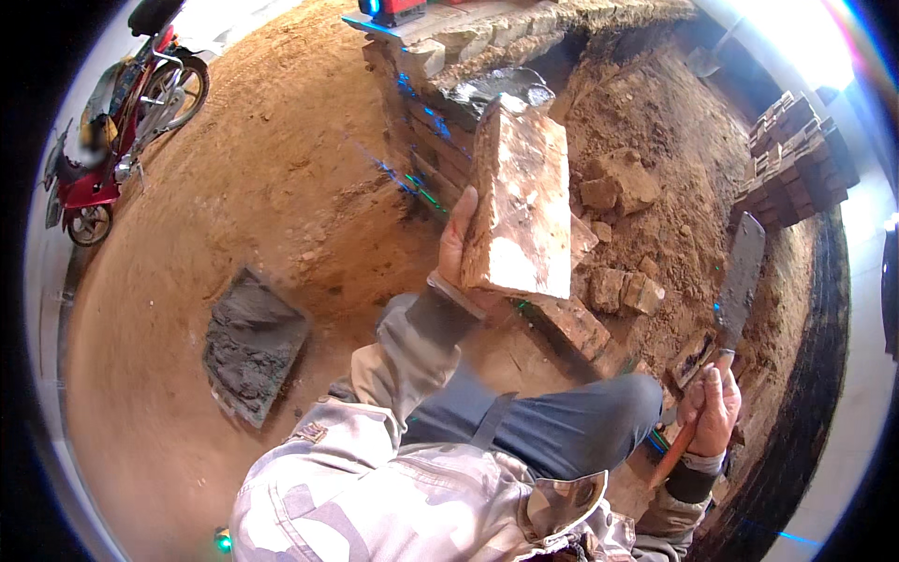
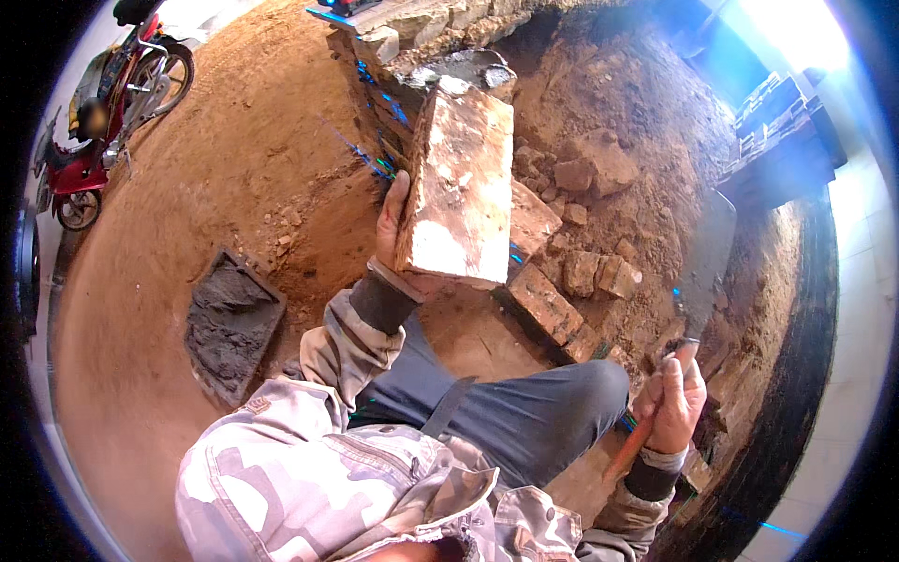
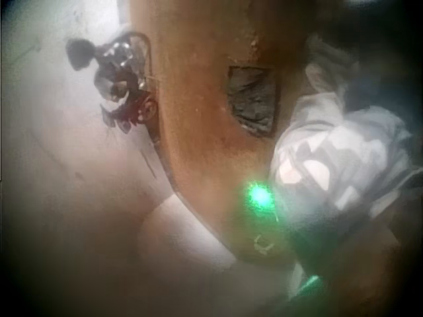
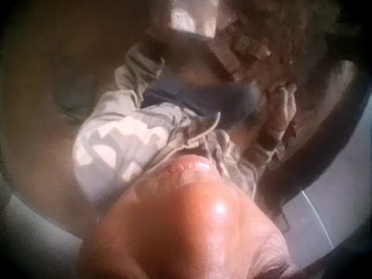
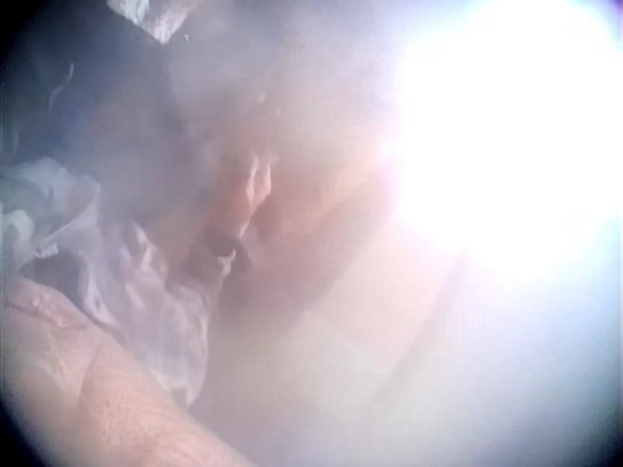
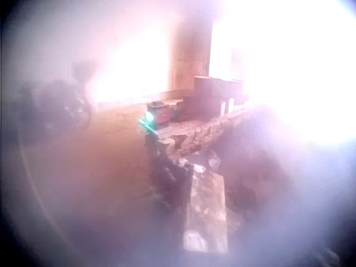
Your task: The person lays bricks to build a low wall, using a trowel to apply mortar and a laser level to align the bricks. The person repeatedly scoops mortar, places bricks, and taps them into position.
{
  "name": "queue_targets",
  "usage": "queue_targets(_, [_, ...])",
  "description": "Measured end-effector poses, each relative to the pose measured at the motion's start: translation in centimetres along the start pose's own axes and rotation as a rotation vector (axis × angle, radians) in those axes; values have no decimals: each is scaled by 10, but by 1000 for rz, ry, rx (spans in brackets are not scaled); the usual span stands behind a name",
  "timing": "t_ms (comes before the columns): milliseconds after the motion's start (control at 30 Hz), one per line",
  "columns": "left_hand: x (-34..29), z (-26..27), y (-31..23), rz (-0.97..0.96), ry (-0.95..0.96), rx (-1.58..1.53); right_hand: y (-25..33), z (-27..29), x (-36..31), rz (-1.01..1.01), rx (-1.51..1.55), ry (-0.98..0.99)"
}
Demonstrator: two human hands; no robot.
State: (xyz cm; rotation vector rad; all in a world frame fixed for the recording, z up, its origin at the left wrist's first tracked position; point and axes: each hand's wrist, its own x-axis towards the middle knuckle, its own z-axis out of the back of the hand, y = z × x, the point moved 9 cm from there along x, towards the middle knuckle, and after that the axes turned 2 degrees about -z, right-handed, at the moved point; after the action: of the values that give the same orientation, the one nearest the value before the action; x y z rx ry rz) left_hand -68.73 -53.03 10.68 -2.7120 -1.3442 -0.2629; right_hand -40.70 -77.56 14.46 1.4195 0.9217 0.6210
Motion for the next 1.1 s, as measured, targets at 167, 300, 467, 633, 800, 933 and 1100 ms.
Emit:
queue_targets(167, [-6, -9, -38, -16, -20, 41, -1, -51, -10, -21, -62, 57])
queue_targets(300, [6, -13, -47, -20, -92, 90, -7, -81, -20, -130, -3, 83])
queue_targets(467, [0, -16, -51, -2, -140, 20, -9, -108, -13, -38, -109, 139])
queue_targets(633, [-15, 12, -57, -208, -414, 121, -24, -143, -2, 14, -110, 136])
queue_targets(800, [-9, 32, -63, -453, -410, 163, 0, -210, 0, 737, -487, 160])
queue_targets(933, [-7, 26, -67, -499, -294, 320, 15, -263, -17, 867, -616, 407])
queue_targets(1100, [-9, 31, -70, -539, -397, 314, -41, -219, 59, 788, -981, 110])
